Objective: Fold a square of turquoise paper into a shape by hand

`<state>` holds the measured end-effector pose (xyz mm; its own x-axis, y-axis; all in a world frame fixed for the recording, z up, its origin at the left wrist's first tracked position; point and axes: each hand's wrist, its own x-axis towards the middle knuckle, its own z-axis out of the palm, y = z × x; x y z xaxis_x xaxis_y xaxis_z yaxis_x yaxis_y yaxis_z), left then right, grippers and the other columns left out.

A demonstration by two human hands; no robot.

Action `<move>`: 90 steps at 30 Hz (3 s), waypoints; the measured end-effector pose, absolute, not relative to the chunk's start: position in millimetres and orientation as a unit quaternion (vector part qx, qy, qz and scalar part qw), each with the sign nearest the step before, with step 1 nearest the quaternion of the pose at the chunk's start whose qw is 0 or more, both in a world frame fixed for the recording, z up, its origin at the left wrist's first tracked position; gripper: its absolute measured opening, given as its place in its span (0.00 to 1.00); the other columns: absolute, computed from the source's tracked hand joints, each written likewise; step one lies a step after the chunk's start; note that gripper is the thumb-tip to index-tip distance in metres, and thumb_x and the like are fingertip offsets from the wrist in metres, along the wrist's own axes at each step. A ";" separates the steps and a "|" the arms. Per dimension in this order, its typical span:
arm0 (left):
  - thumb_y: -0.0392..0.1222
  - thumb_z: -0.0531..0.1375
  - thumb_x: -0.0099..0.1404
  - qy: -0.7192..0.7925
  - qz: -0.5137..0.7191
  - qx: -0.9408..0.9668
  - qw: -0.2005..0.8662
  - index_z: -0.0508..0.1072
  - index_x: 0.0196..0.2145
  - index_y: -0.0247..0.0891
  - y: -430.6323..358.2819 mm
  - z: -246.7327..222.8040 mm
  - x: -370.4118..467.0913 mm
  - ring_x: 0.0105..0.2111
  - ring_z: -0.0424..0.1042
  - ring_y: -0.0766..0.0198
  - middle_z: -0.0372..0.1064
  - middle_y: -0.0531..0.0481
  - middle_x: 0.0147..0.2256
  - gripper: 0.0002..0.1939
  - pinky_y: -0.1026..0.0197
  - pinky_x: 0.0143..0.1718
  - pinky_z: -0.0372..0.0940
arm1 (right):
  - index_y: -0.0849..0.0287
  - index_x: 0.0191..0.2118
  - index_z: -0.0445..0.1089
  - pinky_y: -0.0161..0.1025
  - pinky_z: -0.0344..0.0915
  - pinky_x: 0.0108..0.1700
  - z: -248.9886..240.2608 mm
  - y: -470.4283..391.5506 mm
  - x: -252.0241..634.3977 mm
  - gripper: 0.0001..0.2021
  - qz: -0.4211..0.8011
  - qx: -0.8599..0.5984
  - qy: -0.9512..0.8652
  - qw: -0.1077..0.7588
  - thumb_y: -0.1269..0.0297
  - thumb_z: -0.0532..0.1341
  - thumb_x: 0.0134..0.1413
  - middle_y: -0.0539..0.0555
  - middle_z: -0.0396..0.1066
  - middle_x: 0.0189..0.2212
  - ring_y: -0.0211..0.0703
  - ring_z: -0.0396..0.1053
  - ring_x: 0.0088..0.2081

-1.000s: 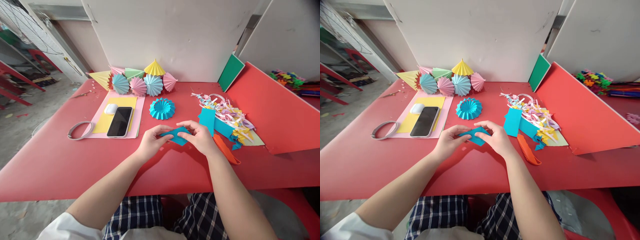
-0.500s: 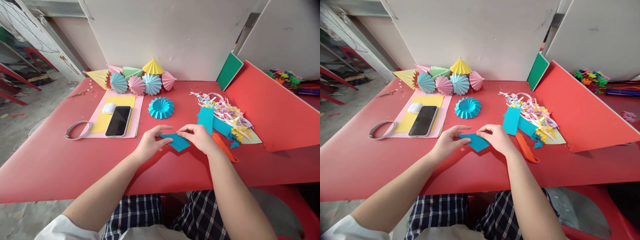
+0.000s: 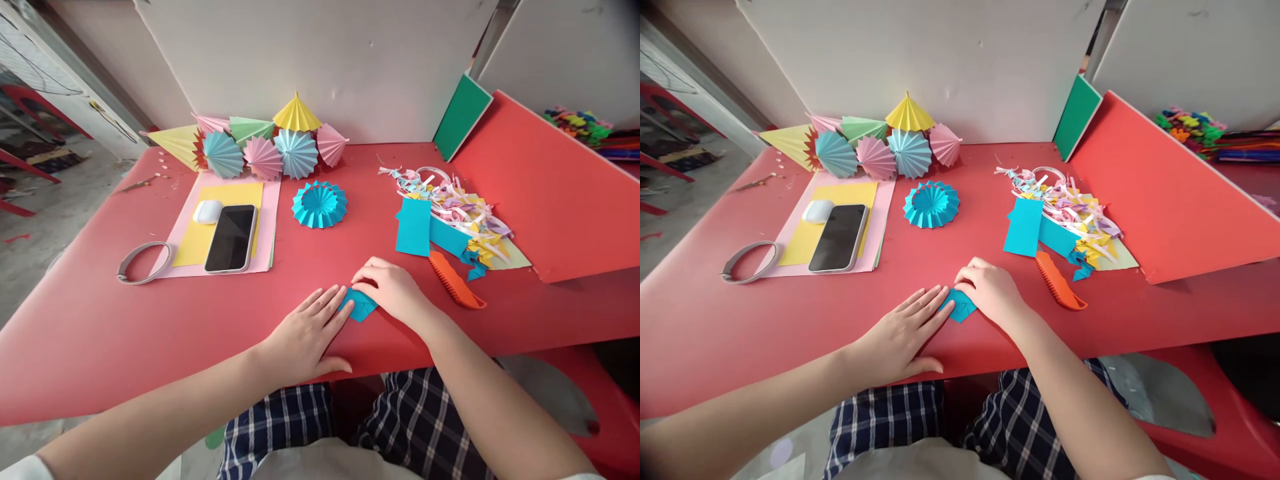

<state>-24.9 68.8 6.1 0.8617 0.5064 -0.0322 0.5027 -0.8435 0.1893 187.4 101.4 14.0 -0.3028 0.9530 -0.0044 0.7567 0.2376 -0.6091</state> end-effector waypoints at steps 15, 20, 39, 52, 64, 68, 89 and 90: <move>0.68 0.41 0.60 0.244 0.033 0.965 0.086 0.52 0.59 0.24 65.3 3.7 -18.9 0.63 0.39 0.46 0.43 0.30 0.62 0.45 0.47 0.61 0.44 | 0.54 0.41 0.73 0.37 0.66 0.38 16.4 96.4 192.3 0.10 0.272 -0.523 -0.793 0.156 0.66 0.58 0.56 0.53 0.69 0.36 0.41 0.70 0.37; 0.70 0.39 0.59 0.235 0.022 0.966 0.109 0.49 0.60 0.23 65.1 3.4 -18.1 0.63 0.42 0.47 0.44 0.32 0.62 0.48 0.49 0.60 0.46 | 0.54 0.41 0.73 0.37 0.66 0.38 14.8 95.6 191.9 0.10 0.274 -0.519 -0.793 0.163 0.66 0.57 0.56 0.53 0.69 0.35 0.40 0.70 0.37; 0.67 0.42 0.61 0.267 0.055 0.961 0.055 0.59 0.56 0.24 60.8 5.8 -12.3 0.59 0.53 0.44 0.55 0.32 0.58 0.42 0.47 0.57 0.52 | 0.55 0.42 0.73 0.36 0.65 0.36 11.5 95.0 193.7 0.10 0.259 -0.510 -0.802 0.170 0.68 0.57 0.56 0.52 0.68 0.34 0.39 0.69 0.34; 0.60 0.47 0.64 0.254 0.108 0.961 -0.025 0.66 0.50 0.21 54.3 3.6 -14.0 0.49 0.65 0.49 0.67 0.35 0.49 0.35 0.51 0.51 0.60 | 0.59 0.31 0.73 0.34 0.63 0.34 12.6 91.6 187.8 0.09 0.165 -0.477 -0.841 0.198 0.69 0.55 0.57 0.52 0.69 0.29 0.37 0.67 0.32; 0.62 0.47 0.63 0.314 0.072 0.946 -0.024 0.65 0.52 0.27 51.7 13.6 -14.3 0.54 0.61 0.45 0.59 0.30 0.55 0.35 0.47 0.52 0.60 | 0.61 0.33 0.72 0.33 0.63 0.35 18.0 84.5 190.4 0.11 0.177 -0.458 -0.857 0.154 0.68 0.53 0.60 0.52 0.69 0.32 0.36 0.66 0.34; 0.62 0.47 0.63 0.309 0.074 0.948 -0.027 0.66 0.52 0.28 50.8 13.0 -14.5 0.52 0.64 0.49 0.63 0.35 0.54 0.34 0.48 0.54 0.58 | 0.60 0.33 0.72 0.34 0.63 0.36 18.8 84.0 191.9 0.09 0.197 -0.446 -0.861 0.147 0.68 0.54 0.59 0.53 0.69 0.31 0.37 0.66 0.34; 0.61 0.49 0.63 0.292 0.097 0.951 -0.041 0.68 0.50 0.27 53.3 9.8 -14.1 0.50 0.67 0.48 0.66 0.35 0.51 0.33 0.51 0.50 0.63 | 0.57 0.37 0.73 0.31 0.62 0.36 16.1 92.3 195.9 0.09 0.334 -0.483 -0.792 0.171 0.73 0.56 0.57 0.49 0.68 0.33 0.32 0.67 0.33; 0.61 0.49 0.63 0.292 0.099 0.950 -0.042 0.68 0.50 0.27 53.0 9.6 -14.3 0.50 0.67 0.48 0.66 0.36 0.51 0.33 0.51 0.50 0.63 | 0.56 0.36 0.73 0.31 0.62 0.36 16.5 92.7 196.0 0.09 0.336 -0.483 -0.790 0.171 0.73 0.56 0.57 0.48 0.68 0.33 0.32 0.67 0.33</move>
